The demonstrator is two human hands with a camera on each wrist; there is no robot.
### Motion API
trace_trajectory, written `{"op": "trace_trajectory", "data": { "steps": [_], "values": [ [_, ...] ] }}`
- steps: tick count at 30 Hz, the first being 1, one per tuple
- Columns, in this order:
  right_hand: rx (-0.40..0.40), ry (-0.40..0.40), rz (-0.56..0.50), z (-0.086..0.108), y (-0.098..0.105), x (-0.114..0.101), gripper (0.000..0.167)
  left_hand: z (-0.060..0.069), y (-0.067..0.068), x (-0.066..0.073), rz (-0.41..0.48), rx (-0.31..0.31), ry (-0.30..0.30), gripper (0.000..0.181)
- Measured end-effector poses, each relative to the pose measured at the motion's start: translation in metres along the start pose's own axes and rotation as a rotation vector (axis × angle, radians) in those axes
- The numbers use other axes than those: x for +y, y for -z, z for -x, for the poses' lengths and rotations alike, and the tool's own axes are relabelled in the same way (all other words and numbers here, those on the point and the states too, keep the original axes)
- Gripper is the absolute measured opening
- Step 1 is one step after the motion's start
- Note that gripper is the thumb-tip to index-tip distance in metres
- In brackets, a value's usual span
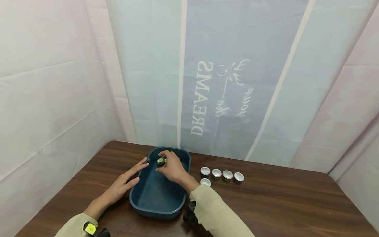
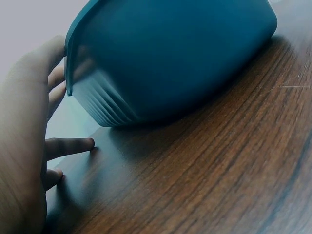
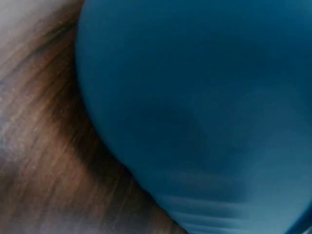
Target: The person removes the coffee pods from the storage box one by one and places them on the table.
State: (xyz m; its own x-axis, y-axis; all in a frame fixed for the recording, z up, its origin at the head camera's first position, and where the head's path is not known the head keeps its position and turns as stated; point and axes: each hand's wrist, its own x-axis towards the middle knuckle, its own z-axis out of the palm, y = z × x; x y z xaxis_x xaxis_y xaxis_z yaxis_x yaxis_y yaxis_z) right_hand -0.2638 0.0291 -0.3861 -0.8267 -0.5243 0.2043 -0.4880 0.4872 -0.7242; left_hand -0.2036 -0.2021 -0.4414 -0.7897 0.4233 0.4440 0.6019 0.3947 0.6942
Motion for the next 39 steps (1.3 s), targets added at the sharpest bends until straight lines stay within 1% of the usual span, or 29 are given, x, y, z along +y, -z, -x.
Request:
{"op": "trace_trajectory", "data": {
  "steps": [4,7,12,19,28,32,35,39],
  "values": [
    [-0.022,-0.024,0.034,-0.003,-0.002,0.002,0.058,-0.001,0.0,0.001,-0.004,-0.004,-0.001,0.049],
    [-0.042,-0.042,0.042,-0.005,-0.002,0.003,0.059,-0.002,-0.001,0.001,-0.008,-0.004,-0.01,0.049],
    [-0.071,-0.067,0.017,-0.007,-0.004,0.004,0.06,-0.002,-0.001,0.0,-0.008,-0.007,-0.013,0.048],
    [-0.08,-0.068,0.001,-0.011,-0.006,0.006,0.063,-0.001,-0.002,-0.003,-0.012,-0.007,-0.002,0.048],
    [-0.125,-0.101,-0.023,-0.014,-0.007,0.006,0.066,-0.001,-0.002,0.0,0.0,-0.008,0.008,0.048],
    [-0.147,-0.088,0.008,-0.015,-0.008,0.006,0.06,0.0,-0.002,-0.001,0.002,-0.002,0.01,0.048],
    [-0.161,-0.073,0.027,-0.016,-0.008,0.006,0.052,0.001,-0.002,-0.001,-0.001,0.0,0.009,0.048],
    [-0.184,-0.056,0.018,-0.016,-0.007,0.006,0.038,0.001,-0.001,-0.001,-0.005,-0.001,-0.003,0.049]
  ]
}}
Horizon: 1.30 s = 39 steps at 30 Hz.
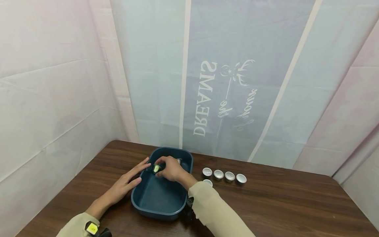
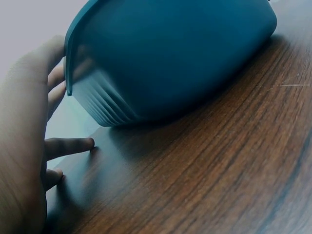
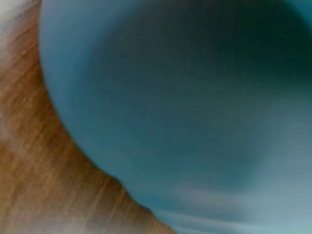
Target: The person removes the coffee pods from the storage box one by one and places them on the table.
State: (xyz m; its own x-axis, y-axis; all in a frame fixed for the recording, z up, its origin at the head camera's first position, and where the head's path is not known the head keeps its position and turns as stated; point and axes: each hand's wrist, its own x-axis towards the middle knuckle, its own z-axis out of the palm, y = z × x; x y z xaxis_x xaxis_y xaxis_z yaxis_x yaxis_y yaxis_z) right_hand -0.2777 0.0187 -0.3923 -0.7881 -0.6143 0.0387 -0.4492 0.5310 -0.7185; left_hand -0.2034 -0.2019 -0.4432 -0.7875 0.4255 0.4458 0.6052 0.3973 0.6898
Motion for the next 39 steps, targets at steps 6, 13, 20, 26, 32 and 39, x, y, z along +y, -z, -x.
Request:
{"op": "trace_trajectory", "data": {
  "steps": [6,13,20,26,32,39],
  "values": [
    [-0.039,0.026,-0.038,0.0008,-0.0005,-0.0008,0.026,0.0,0.0011,0.0017,0.014,-0.001,-0.012,0.051],
    [-0.067,0.079,-0.05,0.0013,-0.0011,-0.0009,0.012,0.0003,0.001,0.0009,0.023,-0.001,-0.011,0.05],
    [-0.096,0.064,-0.066,0.0014,-0.0012,0.0013,0.016,-0.0003,0.0008,0.0023,0.013,-0.003,-0.01,0.05],
    [-0.129,0.099,-0.032,0.0007,-0.0016,0.0019,0.023,-0.0002,0.0013,0.0038,0.002,0.001,-0.007,0.048],
    [-0.119,0.115,-0.011,0.0017,-0.0002,0.0022,0.025,-0.0003,0.0013,0.0032,0.009,0.003,-0.011,0.049],
    [-0.105,0.088,0.002,0.002,-0.0013,0.0025,0.033,-0.0011,0.0011,0.0014,0.021,0.007,-0.012,0.05]
  ]
}}
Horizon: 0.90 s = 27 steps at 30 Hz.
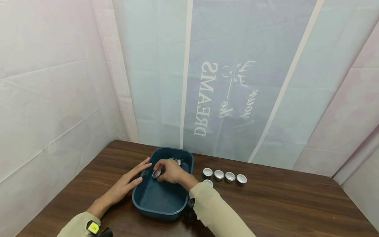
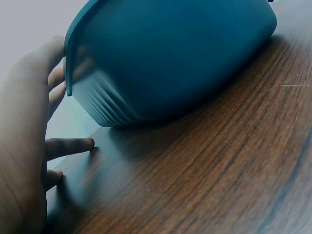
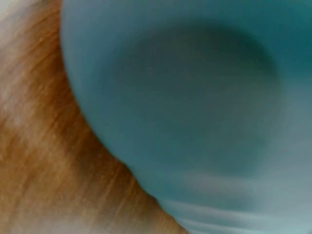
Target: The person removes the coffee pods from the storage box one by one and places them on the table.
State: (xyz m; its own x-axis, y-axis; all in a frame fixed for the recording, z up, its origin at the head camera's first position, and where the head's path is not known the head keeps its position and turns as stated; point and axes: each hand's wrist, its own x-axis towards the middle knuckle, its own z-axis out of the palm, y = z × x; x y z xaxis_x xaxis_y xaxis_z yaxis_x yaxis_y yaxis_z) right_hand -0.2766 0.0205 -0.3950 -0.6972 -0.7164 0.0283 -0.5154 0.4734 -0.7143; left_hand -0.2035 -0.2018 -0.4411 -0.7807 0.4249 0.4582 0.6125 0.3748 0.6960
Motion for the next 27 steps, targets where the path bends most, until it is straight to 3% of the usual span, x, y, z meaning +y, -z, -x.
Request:
{"op": "trace_trajectory", "data": {
  "steps": [12,27],
  "values": [
    [0.003,-0.024,0.009,0.0,0.002,-0.002,0.032,0.0,0.0,0.001,-0.01,-0.003,0.01,0.049],
    [0.145,0.024,0.003,0.007,0.012,-0.003,0.031,0.0,0.0,0.0,0.007,-0.006,0.02,0.05]
  ]
}}
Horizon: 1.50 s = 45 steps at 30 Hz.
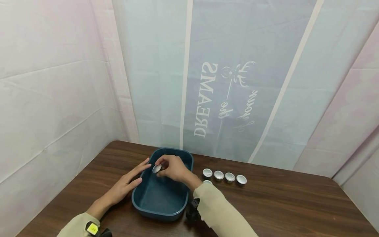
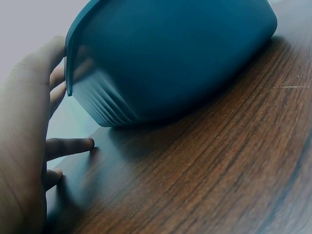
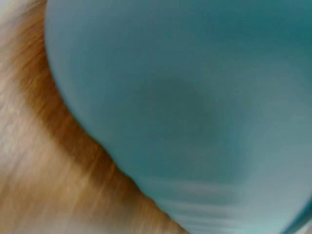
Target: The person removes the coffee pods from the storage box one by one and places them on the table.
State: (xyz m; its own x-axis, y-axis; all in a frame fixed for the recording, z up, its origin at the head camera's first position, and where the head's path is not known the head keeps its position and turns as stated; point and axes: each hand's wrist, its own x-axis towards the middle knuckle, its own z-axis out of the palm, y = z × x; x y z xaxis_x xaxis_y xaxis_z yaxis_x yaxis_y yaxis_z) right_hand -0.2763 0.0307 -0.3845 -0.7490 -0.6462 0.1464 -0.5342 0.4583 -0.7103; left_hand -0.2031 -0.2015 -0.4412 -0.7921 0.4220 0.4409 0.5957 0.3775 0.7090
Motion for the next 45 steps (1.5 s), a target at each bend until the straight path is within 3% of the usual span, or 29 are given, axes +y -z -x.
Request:
{"op": "trace_trajectory", "data": {
  "steps": [12,20,26,35,45],
  "values": [
    [0.1,0.036,-0.06,0.018,0.026,-0.002,0.036,0.001,0.0,0.0,-0.02,0.004,0.0,0.048],
    [0.167,-0.021,-0.144,0.04,0.043,-0.01,0.034,0.0,-0.001,0.002,-0.027,0.014,0.006,0.05],
    [0.216,-0.012,-0.17,0.053,0.054,0.003,0.033,0.0,0.0,0.015,-0.01,0.026,0.004,0.049],
    [0.269,-0.088,-0.156,0.083,0.068,0.014,0.032,0.0,-0.002,0.0,-0.021,0.014,0.001,0.049],
    [0.358,-0.129,-0.179,0.125,0.081,0.028,0.034,0.001,-0.001,0.002,-0.026,0.016,-0.004,0.05]
  ]
}}
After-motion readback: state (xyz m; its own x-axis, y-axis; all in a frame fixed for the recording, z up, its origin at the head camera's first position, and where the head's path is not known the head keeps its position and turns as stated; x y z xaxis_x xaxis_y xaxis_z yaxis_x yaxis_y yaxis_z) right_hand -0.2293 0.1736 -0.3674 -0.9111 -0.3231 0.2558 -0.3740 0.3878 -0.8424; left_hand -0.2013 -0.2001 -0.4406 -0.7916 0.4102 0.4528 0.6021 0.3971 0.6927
